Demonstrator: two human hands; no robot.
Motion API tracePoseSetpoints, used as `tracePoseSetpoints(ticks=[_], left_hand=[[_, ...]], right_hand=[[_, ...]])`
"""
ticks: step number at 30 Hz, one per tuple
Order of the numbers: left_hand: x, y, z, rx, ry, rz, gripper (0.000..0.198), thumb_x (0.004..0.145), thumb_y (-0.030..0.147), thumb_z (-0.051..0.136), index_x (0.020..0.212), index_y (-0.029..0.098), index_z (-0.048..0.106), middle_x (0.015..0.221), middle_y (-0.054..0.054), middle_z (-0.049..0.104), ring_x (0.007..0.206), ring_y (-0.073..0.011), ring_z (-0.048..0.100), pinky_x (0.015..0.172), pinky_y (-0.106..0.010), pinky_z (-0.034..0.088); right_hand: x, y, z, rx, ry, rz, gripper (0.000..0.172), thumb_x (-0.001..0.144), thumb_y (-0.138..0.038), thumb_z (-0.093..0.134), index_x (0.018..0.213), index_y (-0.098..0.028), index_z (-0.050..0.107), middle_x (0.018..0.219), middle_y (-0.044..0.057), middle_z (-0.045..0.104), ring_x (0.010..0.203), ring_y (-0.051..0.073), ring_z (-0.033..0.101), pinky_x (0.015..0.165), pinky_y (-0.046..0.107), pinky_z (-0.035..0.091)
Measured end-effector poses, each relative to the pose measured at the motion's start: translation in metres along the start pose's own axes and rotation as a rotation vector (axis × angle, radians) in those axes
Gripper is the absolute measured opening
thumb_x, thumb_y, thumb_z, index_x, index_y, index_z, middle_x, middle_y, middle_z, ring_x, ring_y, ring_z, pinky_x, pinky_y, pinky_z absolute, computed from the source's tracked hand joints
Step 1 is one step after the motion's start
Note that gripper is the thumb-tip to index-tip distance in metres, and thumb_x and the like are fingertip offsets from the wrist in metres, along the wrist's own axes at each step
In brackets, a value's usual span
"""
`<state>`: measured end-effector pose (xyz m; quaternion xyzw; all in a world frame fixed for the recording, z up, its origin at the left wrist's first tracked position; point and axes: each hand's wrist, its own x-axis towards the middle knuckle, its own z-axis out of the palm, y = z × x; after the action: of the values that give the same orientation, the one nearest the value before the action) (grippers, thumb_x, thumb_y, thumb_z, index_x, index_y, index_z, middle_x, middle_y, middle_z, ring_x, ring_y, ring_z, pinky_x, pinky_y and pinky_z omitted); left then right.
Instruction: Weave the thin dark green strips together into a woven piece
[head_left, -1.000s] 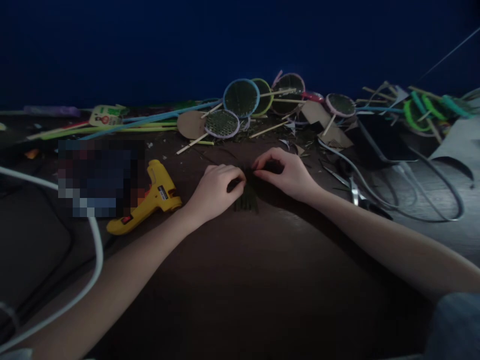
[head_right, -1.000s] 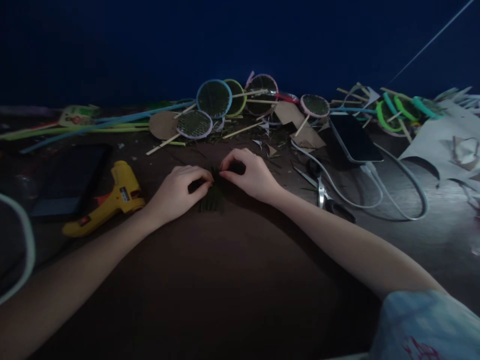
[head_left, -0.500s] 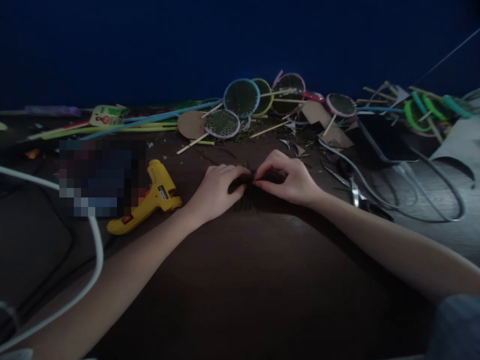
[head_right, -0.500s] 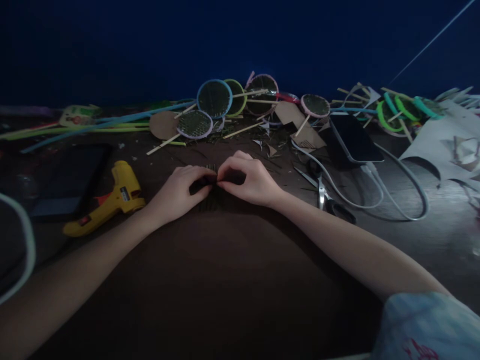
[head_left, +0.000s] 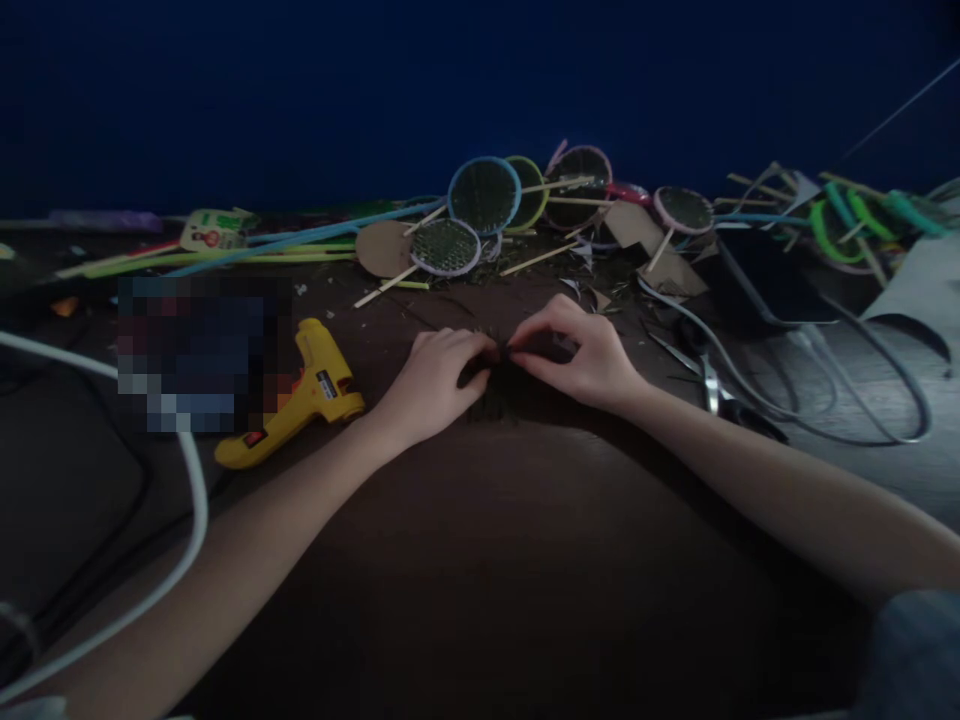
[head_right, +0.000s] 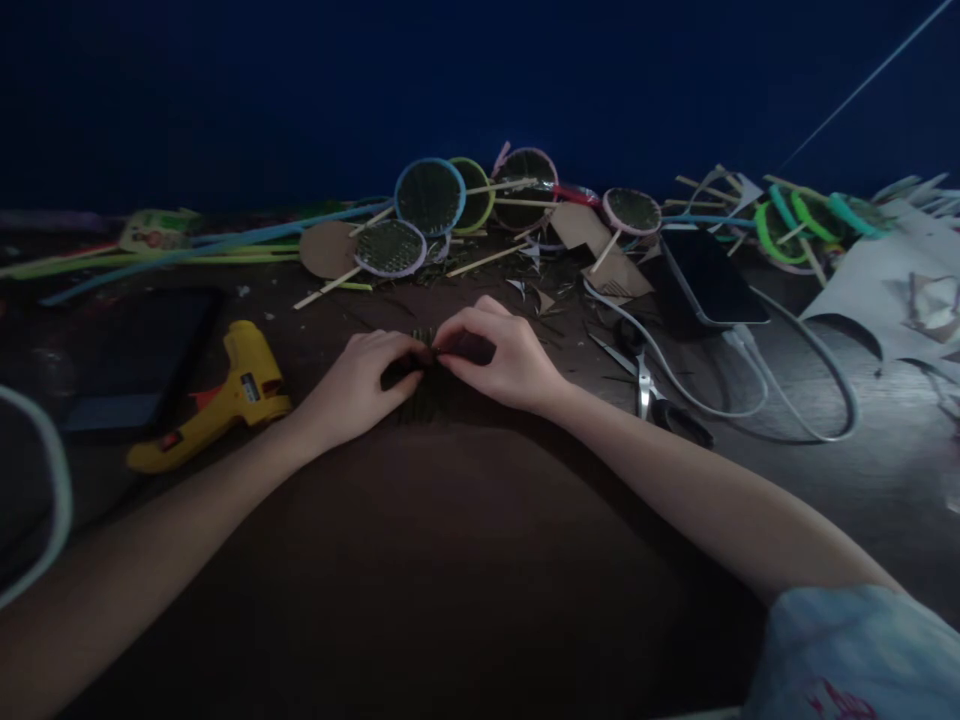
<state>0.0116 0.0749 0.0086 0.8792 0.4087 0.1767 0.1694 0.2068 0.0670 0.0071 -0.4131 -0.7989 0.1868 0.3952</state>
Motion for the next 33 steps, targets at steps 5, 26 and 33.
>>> tracePoseSetpoints(ticks=[5, 26, 33], left_hand=[[0.001, -0.001, 0.001, 0.003, -0.018, 0.014, 0.024, 0.083, 0.015, 0.050, 0.104, 0.019, 0.060, 0.098, -0.004, 0.064, 0.095, -0.0218, 0.056, 0.083, -0.036, 0.037], [-0.004, -0.001, 0.000, -0.040, 0.075, -0.011, 0.033, 0.077, 0.023, 0.066, 0.106, 0.020, 0.052, 0.095, -0.003, 0.060, 0.090, -0.0199, 0.056, 0.081, -0.035, 0.042], [-0.003, -0.002, 0.002, 0.075, 0.130, -0.013, 0.025, 0.076, 0.025, 0.067, 0.095, 0.018, 0.052, 0.091, -0.004, 0.058, 0.090, -0.0223, 0.054, 0.078, -0.036, 0.042]], right_hand=[[0.000, 0.000, 0.000, 0.028, -0.003, -0.040, 0.007, 0.076, -0.021, 0.060, 0.083, -0.022, 0.063, 0.079, 0.002, 0.063, 0.075, 0.016, 0.057, 0.066, 0.031, 0.048], [0.006, 0.010, 0.005, -0.142, 0.004, 0.024, 0.016, 0.076, -0.013, 0.051, 0.089, -0.021, 0.056, 0.090, 0.005, 0.059, 0.086, 0.020, 0.053, 0.075, 0.037, 0.043], [0.004, 0.003, 0.007, -0.320, -0.171, -0.064, 0.007, 0.077, -0.018, 0.051, 0.078, -0.019, 0.058, 0.090, 0.007, 0.061, 0.085, 0.022, 0.051, 0.075, 0.038, 0.039]])
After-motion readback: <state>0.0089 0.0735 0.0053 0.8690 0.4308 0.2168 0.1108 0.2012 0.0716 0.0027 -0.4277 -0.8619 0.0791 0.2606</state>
